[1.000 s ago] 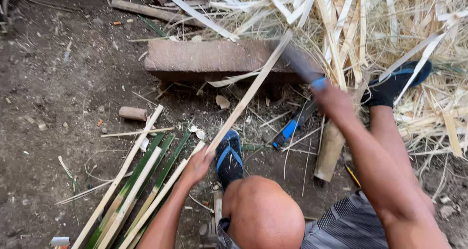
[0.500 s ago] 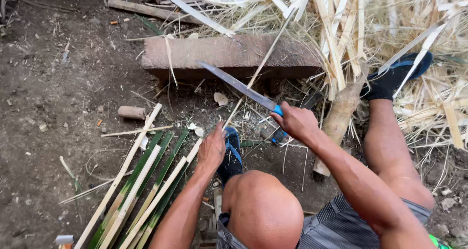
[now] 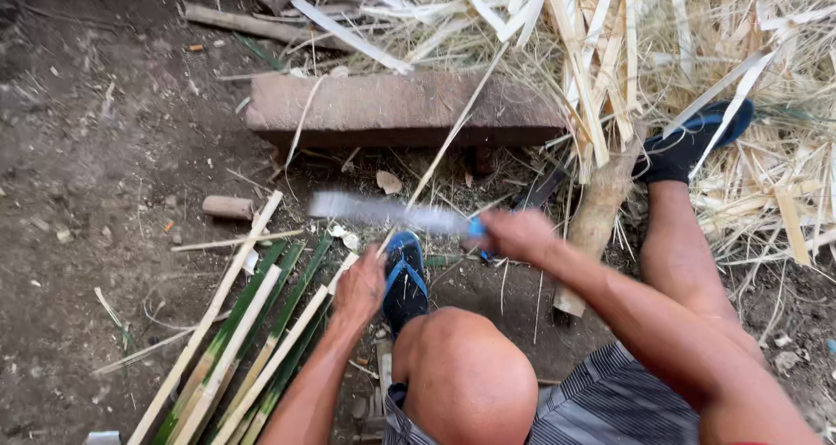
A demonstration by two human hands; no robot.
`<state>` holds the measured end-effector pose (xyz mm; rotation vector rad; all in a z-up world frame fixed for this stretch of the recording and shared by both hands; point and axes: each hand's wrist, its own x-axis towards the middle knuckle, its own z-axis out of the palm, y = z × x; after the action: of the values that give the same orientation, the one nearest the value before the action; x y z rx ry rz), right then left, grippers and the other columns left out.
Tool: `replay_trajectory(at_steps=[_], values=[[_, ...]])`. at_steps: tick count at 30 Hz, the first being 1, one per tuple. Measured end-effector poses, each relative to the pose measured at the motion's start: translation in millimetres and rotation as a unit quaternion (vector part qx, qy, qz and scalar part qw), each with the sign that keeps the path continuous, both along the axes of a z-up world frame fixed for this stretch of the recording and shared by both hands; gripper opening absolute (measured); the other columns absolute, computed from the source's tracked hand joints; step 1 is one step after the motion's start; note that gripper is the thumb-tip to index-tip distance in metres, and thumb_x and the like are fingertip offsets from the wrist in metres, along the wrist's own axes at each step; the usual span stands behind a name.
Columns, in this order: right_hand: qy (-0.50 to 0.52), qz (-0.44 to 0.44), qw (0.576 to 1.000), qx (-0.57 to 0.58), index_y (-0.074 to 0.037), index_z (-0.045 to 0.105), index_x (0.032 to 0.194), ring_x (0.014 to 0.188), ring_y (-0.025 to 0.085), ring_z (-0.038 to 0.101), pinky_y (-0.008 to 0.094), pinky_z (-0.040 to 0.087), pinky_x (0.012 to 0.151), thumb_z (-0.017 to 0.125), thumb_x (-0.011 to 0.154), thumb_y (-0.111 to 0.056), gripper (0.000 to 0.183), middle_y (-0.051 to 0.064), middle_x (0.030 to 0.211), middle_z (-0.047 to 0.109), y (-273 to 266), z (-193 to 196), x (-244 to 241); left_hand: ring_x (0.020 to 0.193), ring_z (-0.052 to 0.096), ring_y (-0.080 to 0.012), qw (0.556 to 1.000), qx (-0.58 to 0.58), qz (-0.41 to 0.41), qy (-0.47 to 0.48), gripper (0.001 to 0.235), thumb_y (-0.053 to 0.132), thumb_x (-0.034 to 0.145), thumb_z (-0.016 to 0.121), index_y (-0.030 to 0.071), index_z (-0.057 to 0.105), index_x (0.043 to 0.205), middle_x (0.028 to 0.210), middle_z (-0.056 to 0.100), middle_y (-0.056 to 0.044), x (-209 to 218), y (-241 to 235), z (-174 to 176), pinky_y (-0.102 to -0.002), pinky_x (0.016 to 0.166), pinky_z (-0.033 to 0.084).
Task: The person splits long bamboo strips using a machete, repeatedly striking the material against a wooden block to separate thin slats. The person then gathers the split strips and ties them together with a thin cord.
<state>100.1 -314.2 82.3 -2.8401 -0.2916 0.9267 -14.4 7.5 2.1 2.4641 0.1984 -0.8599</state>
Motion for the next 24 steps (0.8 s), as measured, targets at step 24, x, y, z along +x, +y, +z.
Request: replay_trajectory(at_steps=[24], values=[[-0.178,-0.192,0.965,-0.030,-0.006,0.058,0.115,0.079,0.040,0.072,0.053,0.056,0.068,0.040,0.112,-0.058,0.056,0.021,0.088,0.072,-61.8,-14.9,81.9,0.065,0.068,-0.0463,0.994,-0.032,0.049,-0.090,0.034,0.043,0.105,0.047,0.011,0.059,0.107,0.072,0.070,-0.024,-1.3,26.7,3.6,-0.058,0.058,0.050]])
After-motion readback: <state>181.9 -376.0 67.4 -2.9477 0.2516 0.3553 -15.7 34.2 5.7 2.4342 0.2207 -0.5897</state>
